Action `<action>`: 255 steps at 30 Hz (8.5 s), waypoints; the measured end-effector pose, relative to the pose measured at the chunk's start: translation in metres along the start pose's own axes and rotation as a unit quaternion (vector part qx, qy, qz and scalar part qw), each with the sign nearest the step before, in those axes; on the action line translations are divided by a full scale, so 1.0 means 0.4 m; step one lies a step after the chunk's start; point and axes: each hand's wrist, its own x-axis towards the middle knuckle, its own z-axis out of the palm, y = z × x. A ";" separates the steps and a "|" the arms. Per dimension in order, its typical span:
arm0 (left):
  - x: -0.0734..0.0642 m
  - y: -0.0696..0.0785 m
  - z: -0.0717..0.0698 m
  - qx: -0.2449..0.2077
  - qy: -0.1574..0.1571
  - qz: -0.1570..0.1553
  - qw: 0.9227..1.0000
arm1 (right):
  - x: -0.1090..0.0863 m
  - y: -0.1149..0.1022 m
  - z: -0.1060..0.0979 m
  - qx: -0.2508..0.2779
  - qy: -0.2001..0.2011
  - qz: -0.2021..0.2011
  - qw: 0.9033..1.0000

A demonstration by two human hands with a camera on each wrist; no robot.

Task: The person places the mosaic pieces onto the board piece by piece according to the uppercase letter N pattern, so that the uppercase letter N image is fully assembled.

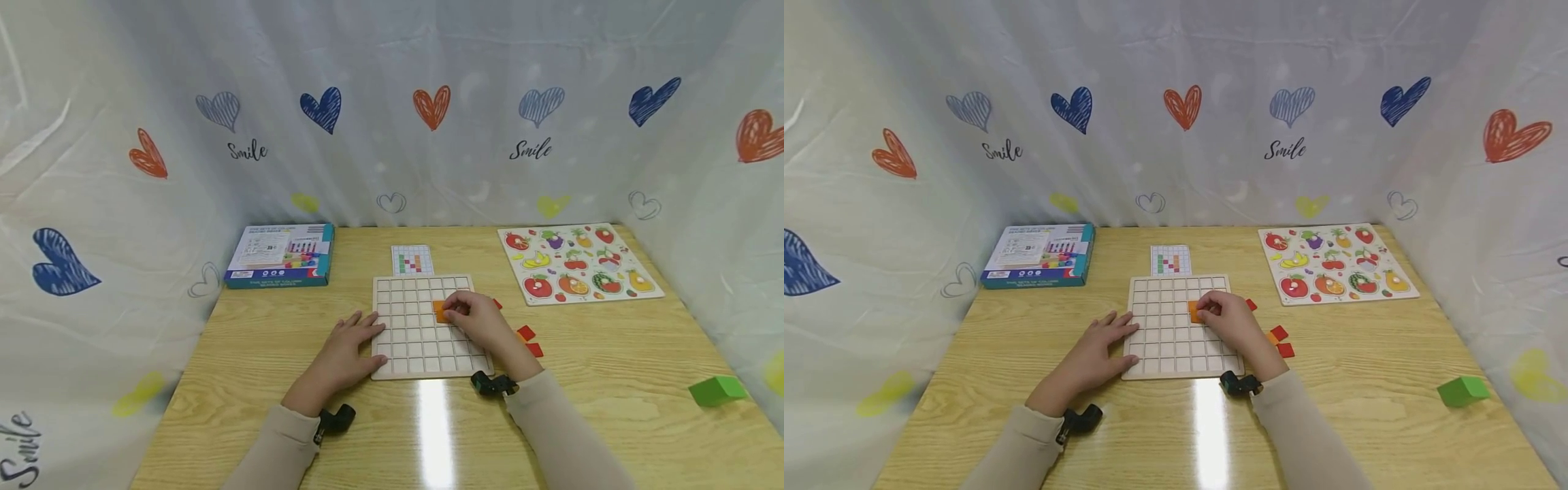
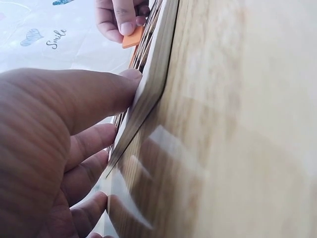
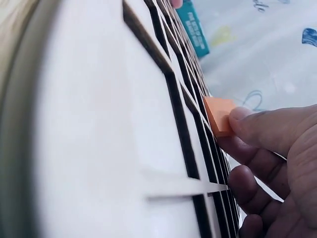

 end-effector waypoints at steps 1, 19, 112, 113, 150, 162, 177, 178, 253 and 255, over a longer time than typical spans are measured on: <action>0.000 0.000 0.000 0.000 0.001 0.001 1.000 | 0.000 0.001 0.001 0.001 -0.002 0.002 1.000; -0.002 0.005 -0.007 0.001 -0.002 -0.004 1.000 | -0.006 0.006 0.011 -0.040 -0.010 -0.033 0.999; -0.005 0.007 -0.012 -0.002 -0.009 0.011 1.000 | -0.032 -0.043 -0.022 -0.032 -0.064 0.040 0.997; -0.006 0.007 -0.012 -0.002 -0.009 0.010 1.000 | -0.033 -0.042 -0.022 -0.031 -0.069 0.040 0.996; 0.001 -0.001 -0.004 0.001 -0.006 0.006 1.000 | -0.034 -0.033 -0.011 -0.054 -0.092 0.034 0.994; 0.000 0.006 -0.007 0.002 -0.008 0.004 1.000 | -0.043 -0.043 -0.020 -0.049 -0.102 0.012 0.993; -0.002 0.005 -0.010 0.005 -0.012 0.009 1.000 | -0.064 -0.003 -0.140 -0.032 0.030 0.016 0.999; -0.003 0.005 -0.010 0.005 -0.012 0.009 1.000 | -0.067 0.003 -0.156 -0.030 0.044 0.021 0.998; -0.003 0.002 -0.009 0.001 -0.008 0.014 1.000 | -0.107 -0.056 -0.028 0.060 -0.074 0.089 0.991; -0.003 0.003 -0.009 0.001 -0.008 0.015 1.000 | -0.108 -0.054 -0.021 0.048 -0.074 0.087 0.992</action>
